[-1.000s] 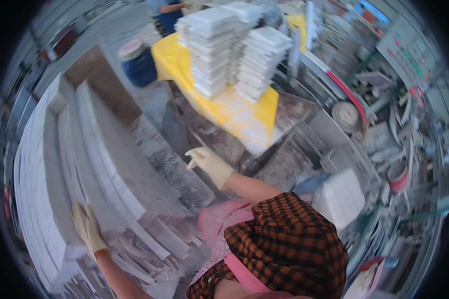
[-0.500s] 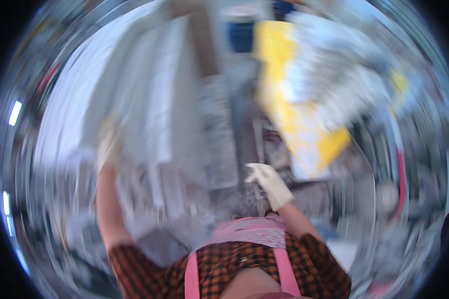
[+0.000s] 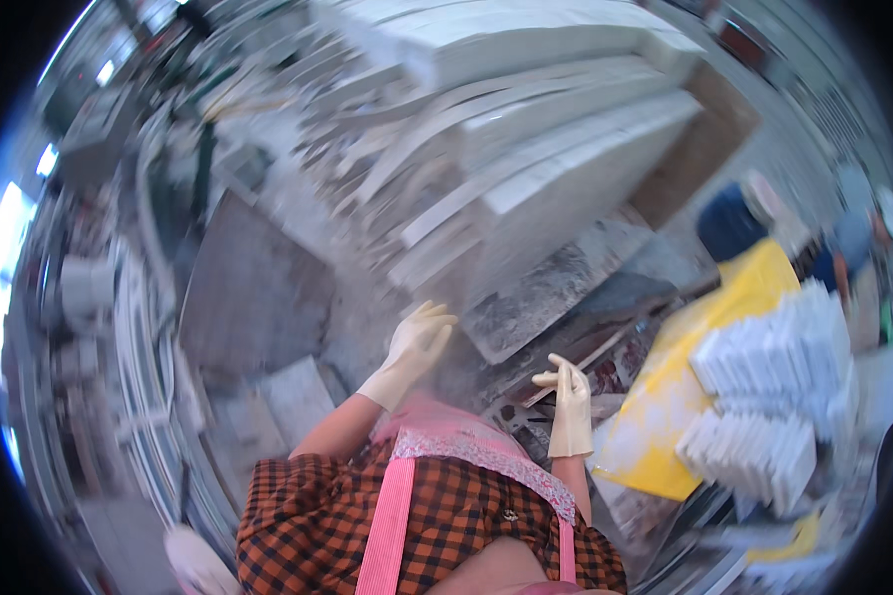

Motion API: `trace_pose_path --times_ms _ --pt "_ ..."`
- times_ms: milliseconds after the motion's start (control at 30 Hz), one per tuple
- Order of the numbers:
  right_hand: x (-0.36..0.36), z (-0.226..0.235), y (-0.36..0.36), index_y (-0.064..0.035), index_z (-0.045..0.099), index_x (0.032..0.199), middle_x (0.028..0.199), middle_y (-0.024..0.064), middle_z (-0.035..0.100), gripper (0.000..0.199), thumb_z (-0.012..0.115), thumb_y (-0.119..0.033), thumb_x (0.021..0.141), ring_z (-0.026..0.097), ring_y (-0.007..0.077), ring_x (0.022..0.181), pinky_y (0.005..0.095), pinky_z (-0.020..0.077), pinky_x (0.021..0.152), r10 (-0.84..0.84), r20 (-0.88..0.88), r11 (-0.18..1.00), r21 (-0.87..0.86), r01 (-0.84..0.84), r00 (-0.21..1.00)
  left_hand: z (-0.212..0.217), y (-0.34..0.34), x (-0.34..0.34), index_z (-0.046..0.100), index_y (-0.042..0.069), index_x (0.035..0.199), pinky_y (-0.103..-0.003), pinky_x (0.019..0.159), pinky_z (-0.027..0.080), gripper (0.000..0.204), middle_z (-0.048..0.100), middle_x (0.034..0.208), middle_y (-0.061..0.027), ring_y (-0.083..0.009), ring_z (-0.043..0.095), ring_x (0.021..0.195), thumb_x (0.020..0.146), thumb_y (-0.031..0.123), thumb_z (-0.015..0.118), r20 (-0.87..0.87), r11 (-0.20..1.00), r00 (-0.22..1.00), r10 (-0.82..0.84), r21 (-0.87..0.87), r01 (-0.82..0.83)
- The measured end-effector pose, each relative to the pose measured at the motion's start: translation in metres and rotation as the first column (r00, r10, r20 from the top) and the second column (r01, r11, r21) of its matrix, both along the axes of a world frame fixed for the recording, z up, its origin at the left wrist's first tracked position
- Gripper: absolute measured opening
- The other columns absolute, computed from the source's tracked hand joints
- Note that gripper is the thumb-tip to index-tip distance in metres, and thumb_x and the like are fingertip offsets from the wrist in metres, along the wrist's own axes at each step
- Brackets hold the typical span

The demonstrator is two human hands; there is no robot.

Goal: The person repeatedly picks up white rectangular tiles from a pile, places them on a yellow surface, and stacks them. The person also moves a long white strip and places it on a metal rack. The task involves handling tiles and strips in a workshop setting.

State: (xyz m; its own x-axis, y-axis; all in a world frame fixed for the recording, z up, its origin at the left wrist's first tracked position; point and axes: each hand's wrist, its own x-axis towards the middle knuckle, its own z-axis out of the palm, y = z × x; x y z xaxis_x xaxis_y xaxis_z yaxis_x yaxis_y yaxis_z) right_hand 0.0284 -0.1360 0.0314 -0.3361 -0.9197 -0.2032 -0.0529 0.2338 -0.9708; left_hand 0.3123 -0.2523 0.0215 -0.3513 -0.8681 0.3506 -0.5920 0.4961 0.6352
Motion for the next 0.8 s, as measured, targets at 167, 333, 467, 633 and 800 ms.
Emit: trace_pose_path --times_ms 167,333,467,633,800 --pt "0.031 0.010 -0.056 0.0009 0.064 0.129 0.090 0.0097 0.075 0.041 0.045 -0.031 0.111 0.065 0.0152 0.100 0.0340 0.0466 0.099 0.176 -0.015 0.984 -0.004 -0.176 0.984 -0.027 0.070 0.063 0.073 0.002 0.105 -0.045 0.104 0.050 0.024 0.071 0.109 -0.0204 -0.0394 0.065 0.109 0.096 0.018 0.058 -0.016 0.917 0.967 0.254 0.321 -0.235" --pt "0.090 0.018 -0.118 0.0050 0.060 0.134 0.088 0.0129 0.076 0.043 0.042 -0.026 0.112 0.065 0.0182 0.107 0.0358 0.0432 0.107 0.419 -0.044 0.901 -0.106 -0.421 0.907 -0.030 0.047 0.104 0.071 -0.003 0.106 -0.042 0.095 0.050 0.028 0.071 0.101 -0.0214 -0.0390 0.066 0.097 0.099 0.019 0.055 -0.163 0.876 0.894 0.417 0.334 -0.347" --pt "0.164 0.038 -0.165 0.0062 0.060 0.135 0.086 0.0127 0.076 0.044 0.040 -0.025 0.111 0.065 0.0222 0.112 0.0388 0.0424 0.110 0.426 -0.123 0.883 -0.160 -0.441 0.897 -0.039 -0.025 0.144 0.072 0.000 0.106 -0.043 0.108 0.048 0.029 0.072 0.106 -0.0203 -0.0392 0.066 0.103 0.098 0.022 0.055 -0.233 0.892 0.900 0.369 0.360 -0.272" --pt "0.314 0.060 -0.270 0.0060 0.062 0.133 0.085 0.0121 0.076 0.042 0.041 -0.024 0.111 0.065 0.0234 0.113 0.0381 0.0434 0.108 0.500 -0.062 0.854 -0.133 -0.503 0.864 -0.013 -0.127 0.239 0.069 -0.003 0.111 -0.043 0.095 0.050 0.029 0.069 0.114 -0.0226 -0.0392 0.063 0.108 0.099 0.018 0.054 -0.217 0.929 0.936 0.276 0.312 -0.201" --pt "0.460 0.083 -0.386 0.0057 0.060 0.134 0.084 0.0104 0.075 0.045 0.043 -0.030 0.111 0.064 0.0228 0.116 0.0375 0.0435 0.107 0.606 0.054 0.770 -0.289 -0.569 0.793 0.069 -0.164 0.339 0.071 0.001 0.117 -0.048 0.108 0.046 0.028 0.069 0.126 -0.0180 -0.0396 0.060 0.127 0.093 0.010 0.060 -0.089 0.864 0.875 0.476 0.233 -0.447"
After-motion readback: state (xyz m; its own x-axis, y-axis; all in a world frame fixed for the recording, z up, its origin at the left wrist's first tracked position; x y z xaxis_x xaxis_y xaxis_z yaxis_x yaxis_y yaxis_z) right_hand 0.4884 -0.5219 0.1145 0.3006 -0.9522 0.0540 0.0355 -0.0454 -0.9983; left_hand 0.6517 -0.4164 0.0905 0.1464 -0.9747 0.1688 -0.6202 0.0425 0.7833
